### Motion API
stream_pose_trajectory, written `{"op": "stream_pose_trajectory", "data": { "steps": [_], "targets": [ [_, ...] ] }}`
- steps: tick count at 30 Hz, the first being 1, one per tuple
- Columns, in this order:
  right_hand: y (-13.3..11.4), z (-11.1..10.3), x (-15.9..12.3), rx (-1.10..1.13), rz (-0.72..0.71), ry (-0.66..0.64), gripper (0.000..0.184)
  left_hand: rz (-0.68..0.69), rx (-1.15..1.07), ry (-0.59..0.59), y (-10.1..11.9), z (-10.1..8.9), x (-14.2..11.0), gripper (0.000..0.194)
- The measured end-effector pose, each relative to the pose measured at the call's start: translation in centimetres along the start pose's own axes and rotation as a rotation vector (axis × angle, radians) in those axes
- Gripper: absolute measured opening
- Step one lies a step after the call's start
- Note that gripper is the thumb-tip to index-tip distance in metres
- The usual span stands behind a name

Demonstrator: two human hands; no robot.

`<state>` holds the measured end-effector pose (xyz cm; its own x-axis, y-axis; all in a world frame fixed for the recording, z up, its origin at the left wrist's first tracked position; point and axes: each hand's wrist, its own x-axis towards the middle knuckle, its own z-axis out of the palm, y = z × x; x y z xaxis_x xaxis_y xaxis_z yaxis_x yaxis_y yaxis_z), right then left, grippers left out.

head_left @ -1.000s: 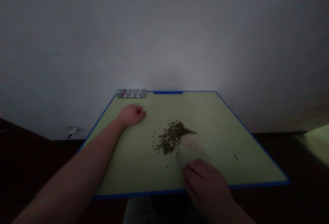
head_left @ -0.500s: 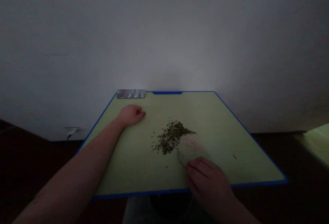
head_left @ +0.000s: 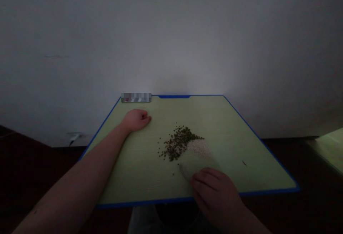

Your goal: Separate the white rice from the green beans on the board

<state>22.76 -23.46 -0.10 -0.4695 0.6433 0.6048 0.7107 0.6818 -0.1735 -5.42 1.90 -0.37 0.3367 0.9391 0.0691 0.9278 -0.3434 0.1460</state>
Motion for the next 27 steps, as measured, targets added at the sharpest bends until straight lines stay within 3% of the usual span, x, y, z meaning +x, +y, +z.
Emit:
{"op": "stream_pose_trajectory", "data": {
  "steps": [27],
  "targets": [
    [0.79, 0.45, 0.57, -0.015, 0.023, -0.016, 0.025, 0.006, -0.016, 0.007, 0.21, -0.16, -0.18, 0.038]
  ]
}}
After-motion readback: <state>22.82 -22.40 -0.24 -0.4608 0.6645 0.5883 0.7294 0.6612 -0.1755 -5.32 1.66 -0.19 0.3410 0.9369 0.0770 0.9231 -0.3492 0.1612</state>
